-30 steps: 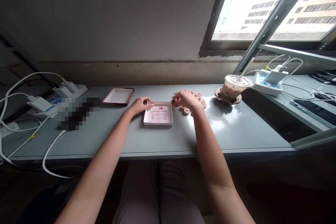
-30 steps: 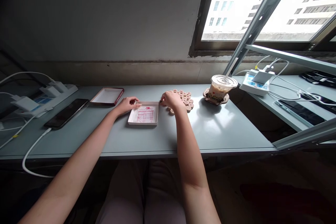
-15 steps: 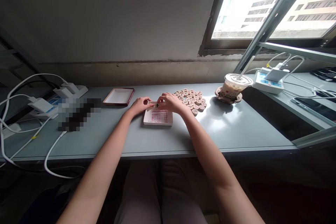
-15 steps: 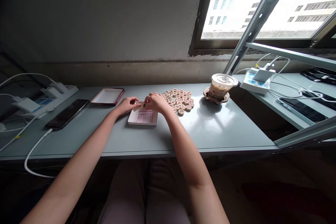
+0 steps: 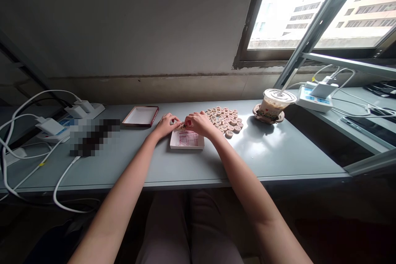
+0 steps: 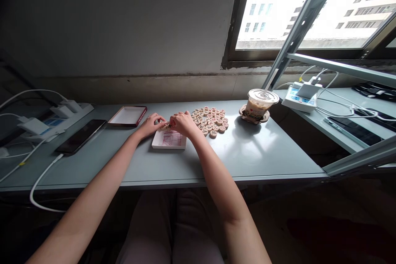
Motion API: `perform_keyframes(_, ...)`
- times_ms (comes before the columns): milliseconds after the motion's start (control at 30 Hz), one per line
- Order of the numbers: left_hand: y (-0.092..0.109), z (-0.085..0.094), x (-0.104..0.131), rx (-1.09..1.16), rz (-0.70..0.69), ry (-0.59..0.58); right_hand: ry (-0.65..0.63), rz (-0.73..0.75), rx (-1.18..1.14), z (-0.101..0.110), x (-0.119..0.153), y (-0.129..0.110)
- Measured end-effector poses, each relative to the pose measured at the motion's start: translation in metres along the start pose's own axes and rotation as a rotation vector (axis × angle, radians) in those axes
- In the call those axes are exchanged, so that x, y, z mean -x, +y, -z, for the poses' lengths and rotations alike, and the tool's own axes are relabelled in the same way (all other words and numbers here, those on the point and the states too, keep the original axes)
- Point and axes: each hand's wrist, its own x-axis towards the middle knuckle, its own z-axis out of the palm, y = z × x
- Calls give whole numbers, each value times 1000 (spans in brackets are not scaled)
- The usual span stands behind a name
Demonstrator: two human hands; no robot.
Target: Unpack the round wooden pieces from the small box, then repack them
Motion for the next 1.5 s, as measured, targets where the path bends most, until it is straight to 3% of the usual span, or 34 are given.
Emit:
perform_keyframes(167, -1, -9, -2, 43, 33, -10, -3, -15, -75, 10, 1, 12)
perform_keyframes(300, -1, -13, -4, 87, 59, -40, 90, -263, 37, 20, 9, 37)
perform_keyframes(367, -2, -14, -4, 92, 77, -29, 30, -387, 99, 22, 14, 49)
perform_keyframes(467, -2, -15, -5, 87, 91, -10, -73, -446, 117, 21, 19, 59)
perform_keyframes(800, -4, -14, -7, 125, 64, -26, -67, -387, 238, 9, 12, 49)
perform_keyframes(1000, -3, -11, -7, 168, 98, -32, 99, -344, -35, 27, 15, 47)
perform_keyframes(1100, -5, -11, -8, 185, 114, -22, 24, -192, -138, 29, 14, 37)
perform_keyframes(1200, -6, -12, -9, 189, 126, -10, -61, -138, -78, 23, 9, 24)
perform_keyframes(1500, -5, -11, -7, 192, 139, -5, -18, -118, 17, 8, 4, 21)
